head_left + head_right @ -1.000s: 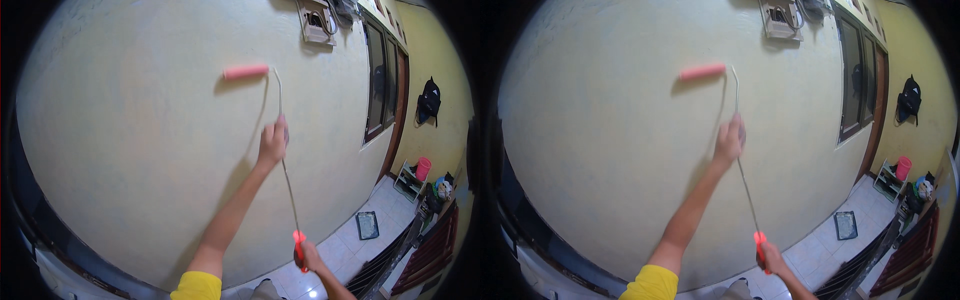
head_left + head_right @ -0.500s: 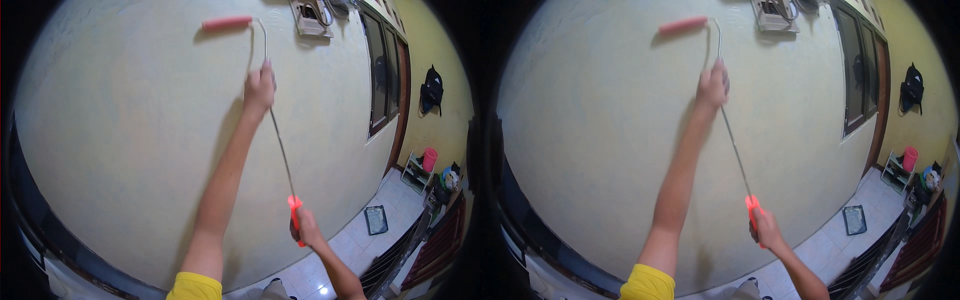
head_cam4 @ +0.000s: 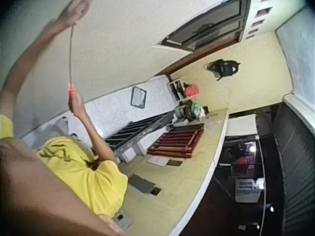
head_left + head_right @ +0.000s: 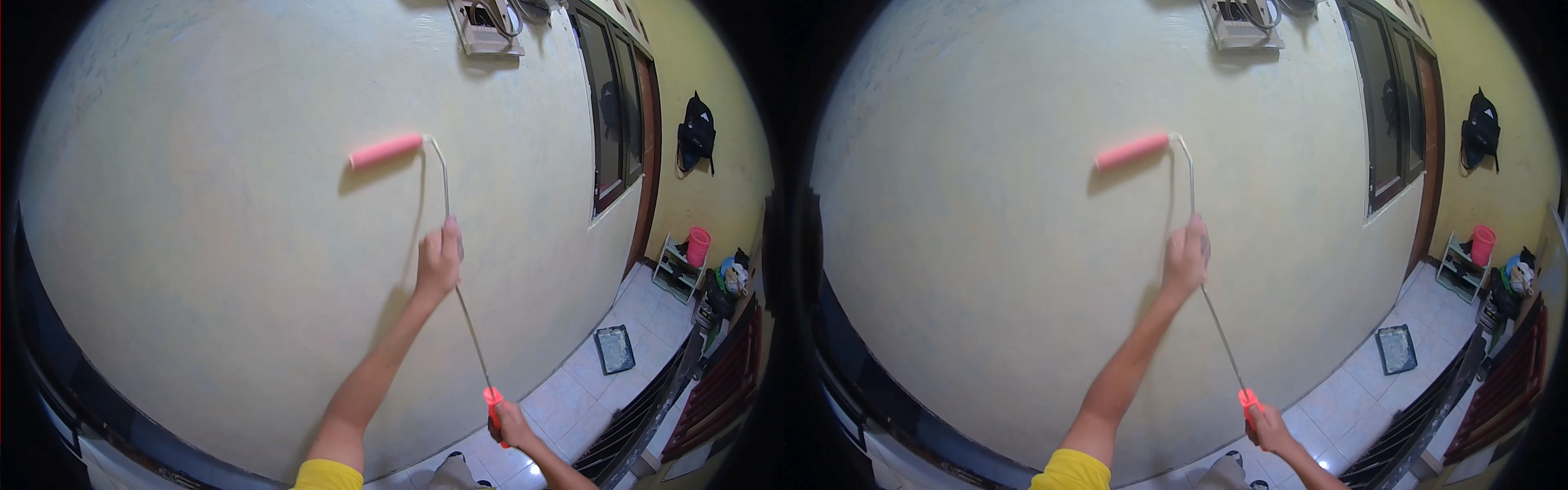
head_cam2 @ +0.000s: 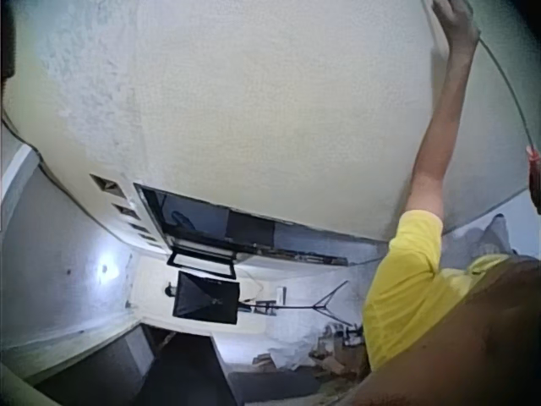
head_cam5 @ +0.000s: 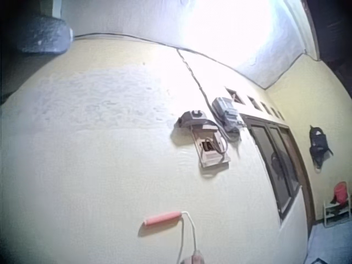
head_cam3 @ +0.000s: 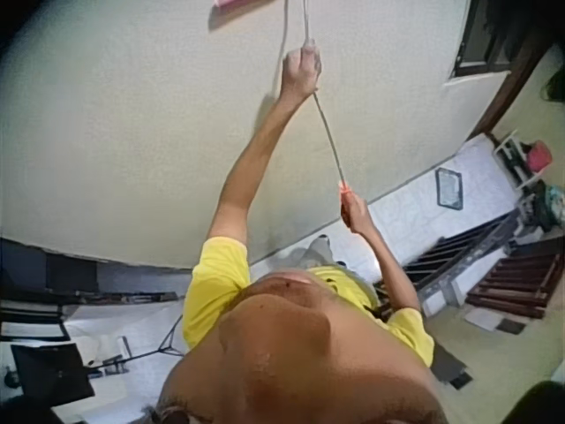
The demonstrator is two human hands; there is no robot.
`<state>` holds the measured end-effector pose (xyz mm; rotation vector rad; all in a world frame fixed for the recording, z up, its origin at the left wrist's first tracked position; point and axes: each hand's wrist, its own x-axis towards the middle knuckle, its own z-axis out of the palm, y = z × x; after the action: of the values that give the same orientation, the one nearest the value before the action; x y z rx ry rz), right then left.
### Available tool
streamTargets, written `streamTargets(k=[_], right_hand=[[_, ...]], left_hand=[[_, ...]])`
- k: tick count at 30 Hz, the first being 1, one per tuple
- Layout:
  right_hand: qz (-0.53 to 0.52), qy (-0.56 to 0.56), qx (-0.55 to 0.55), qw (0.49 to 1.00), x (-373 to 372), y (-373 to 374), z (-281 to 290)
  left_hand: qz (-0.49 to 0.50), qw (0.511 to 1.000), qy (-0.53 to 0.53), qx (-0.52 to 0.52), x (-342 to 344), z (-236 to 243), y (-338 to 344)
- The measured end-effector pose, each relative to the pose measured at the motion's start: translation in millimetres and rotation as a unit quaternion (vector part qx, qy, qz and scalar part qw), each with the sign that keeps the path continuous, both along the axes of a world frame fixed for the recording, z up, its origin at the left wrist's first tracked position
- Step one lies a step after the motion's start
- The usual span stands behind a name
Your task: The person paints a wall using a paint roller.
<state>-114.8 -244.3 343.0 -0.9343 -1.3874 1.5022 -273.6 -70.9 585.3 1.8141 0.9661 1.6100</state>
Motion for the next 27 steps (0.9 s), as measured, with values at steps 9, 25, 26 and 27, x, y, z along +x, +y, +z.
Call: streamTargets(k=[9, 25, 26, 27], right_hand=[[-0.015, -0.026, 0.045, 0.999, 16.5, 13.5, 228.5], [-0.020, -0.023, 0.055, 0.998, 20.5, 20.8, 199.0], [-0.021, -0.024, 0.055, 0.998, 23.2, 20.4, 213.9], [-0.020, -0.031, 0.055, 0.998, 25.2, 19.1, 230.6]], left_hand=[[-0.127, 0.987, -0.081, 0.057, 1.7, 222.3, 10.4], [-0.054, 0.997, 0.017, 0.052, 4.4, 199.8, 14.3], [-0.066, 0.997, 0.001, 0.050, 4.6, 215.2, 15.1], [-0.077, 0.996, -0.015, 0.048, 4.9, 230.7, 15.1]])
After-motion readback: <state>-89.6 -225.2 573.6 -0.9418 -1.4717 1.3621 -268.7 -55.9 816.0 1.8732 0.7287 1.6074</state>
